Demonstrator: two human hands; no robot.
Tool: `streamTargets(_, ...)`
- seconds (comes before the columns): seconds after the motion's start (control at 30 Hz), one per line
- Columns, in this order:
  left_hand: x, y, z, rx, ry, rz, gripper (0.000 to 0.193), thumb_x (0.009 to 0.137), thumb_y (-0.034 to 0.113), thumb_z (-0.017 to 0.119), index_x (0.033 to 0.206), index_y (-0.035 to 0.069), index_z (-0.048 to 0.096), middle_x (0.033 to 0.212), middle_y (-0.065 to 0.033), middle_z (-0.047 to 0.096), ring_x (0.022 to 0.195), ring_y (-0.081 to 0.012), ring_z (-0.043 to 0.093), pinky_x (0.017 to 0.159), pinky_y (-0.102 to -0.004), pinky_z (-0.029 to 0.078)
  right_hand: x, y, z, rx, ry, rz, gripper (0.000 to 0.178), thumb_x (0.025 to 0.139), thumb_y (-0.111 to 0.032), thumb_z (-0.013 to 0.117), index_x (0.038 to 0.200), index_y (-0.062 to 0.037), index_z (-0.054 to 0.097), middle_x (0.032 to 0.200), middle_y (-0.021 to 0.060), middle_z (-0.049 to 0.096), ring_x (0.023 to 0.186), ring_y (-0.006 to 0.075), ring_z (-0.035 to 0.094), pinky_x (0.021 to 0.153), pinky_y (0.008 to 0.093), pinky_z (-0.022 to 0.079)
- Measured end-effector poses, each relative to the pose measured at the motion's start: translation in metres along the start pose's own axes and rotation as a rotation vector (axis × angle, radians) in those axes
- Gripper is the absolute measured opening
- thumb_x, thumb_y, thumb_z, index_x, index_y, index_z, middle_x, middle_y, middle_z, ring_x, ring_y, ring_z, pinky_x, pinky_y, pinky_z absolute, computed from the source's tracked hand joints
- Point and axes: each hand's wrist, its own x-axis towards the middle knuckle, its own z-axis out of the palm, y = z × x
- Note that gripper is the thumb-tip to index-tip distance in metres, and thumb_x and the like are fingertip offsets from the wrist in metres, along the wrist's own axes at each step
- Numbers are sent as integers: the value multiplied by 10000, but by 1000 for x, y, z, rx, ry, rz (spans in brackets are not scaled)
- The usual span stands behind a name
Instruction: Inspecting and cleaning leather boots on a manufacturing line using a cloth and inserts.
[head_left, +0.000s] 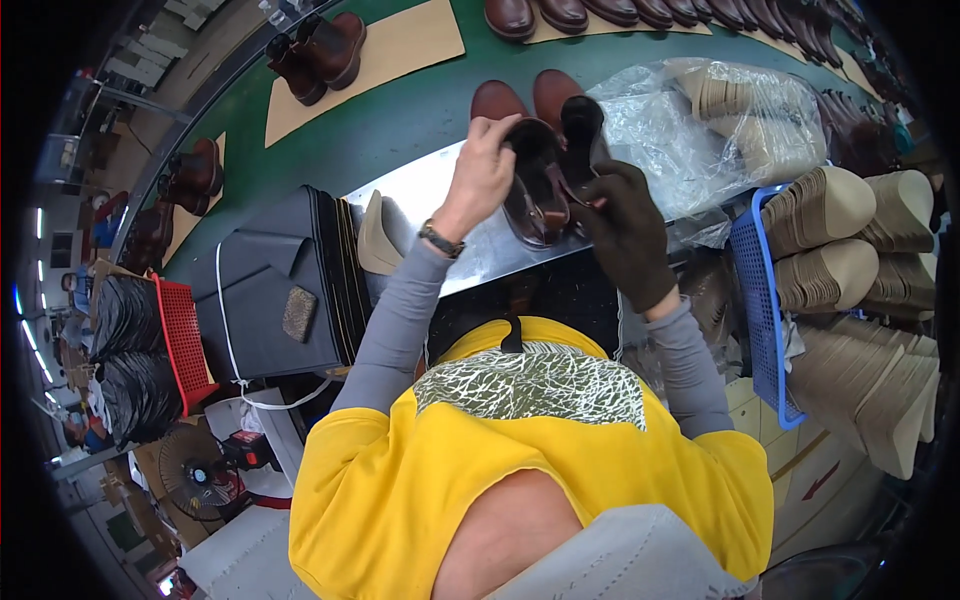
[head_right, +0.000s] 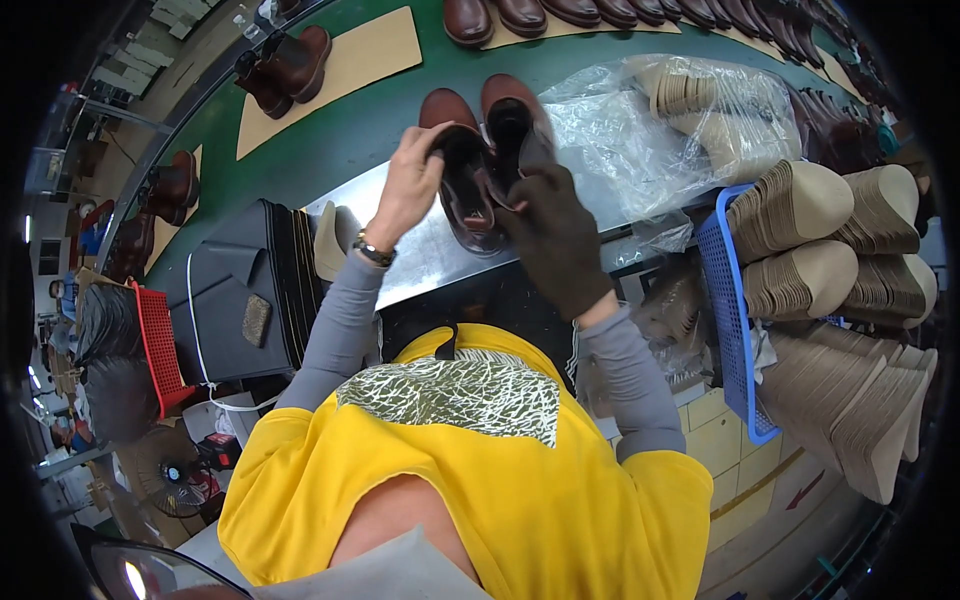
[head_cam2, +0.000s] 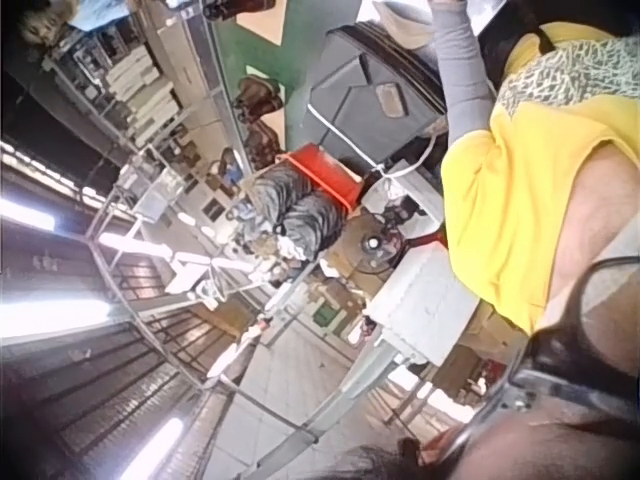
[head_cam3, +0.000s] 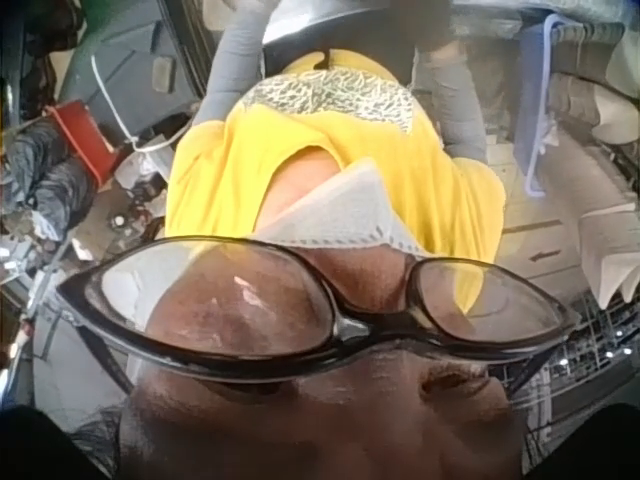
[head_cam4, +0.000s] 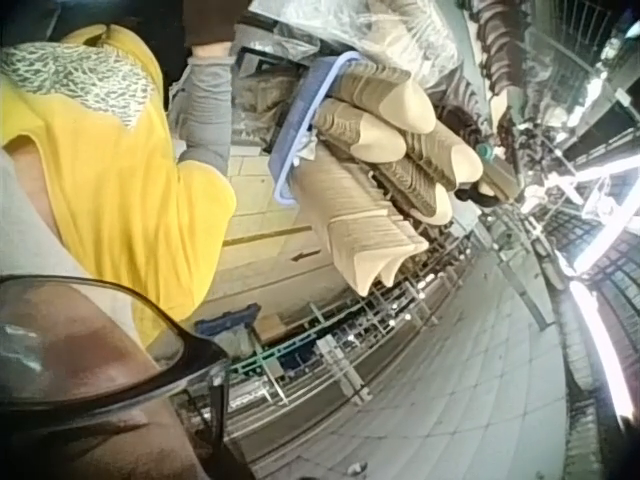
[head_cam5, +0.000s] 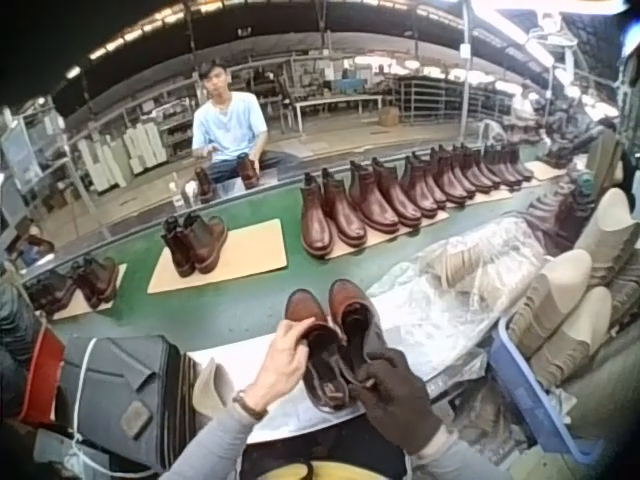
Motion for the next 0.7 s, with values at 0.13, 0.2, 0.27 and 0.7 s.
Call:
streamTargets(0.13, 1, 13, -8, 30, -99, -132, 405, 867, 82, 530, 1271, 45, 531, 1052, -163, 547, 974, -273, 559, 876, -355, 441, -1, 0, -1, -141, -67, -40, 364, 748, -140, 714, 1085, -128, 579, 1079, 102, 574, 816, 277, 644, 696, 377, 510)
streamTargets(0.2, -2, 12, -14, 5, -168, -232, 405, 879, 126, 551, 1277, 50, 531, 1067, -154, 550, 990, -268, 555, 882, -357, 437, 0, -5, -8, -186, -169, -96, 393, 743, -161, 719, 1110, -140, 579, 1055, 95, 582, 815, 281, 644, 688, 378, 512)
streamTargets(0.27, -4, 10, -17, 34, -154, -107, 470, 875, 273, 583, 1268, 21, 524, 1144, -187, 528, 1032, -316, 540, 887, -375, 437, 3, -20, -11, -148, -230, -102, 397, 725, -234, 735, 1094, -153, 615, 1008, 87, 590, 778, 278, 645, 652, 372, 508)
streamTargets(0.7, -107, -69, 35, 75, 268, -284, 460, 882, 237, 490, 1271, -10, 472, 1220, -222, 454, 1146, -369, 401, 1006, -441, 312, 157, -23, 2, 36, -314, 5, 213, 714, -150, 772, 843, -31, 651, 723, 13, 613, 726, 31, 535, 599, 263, 461)
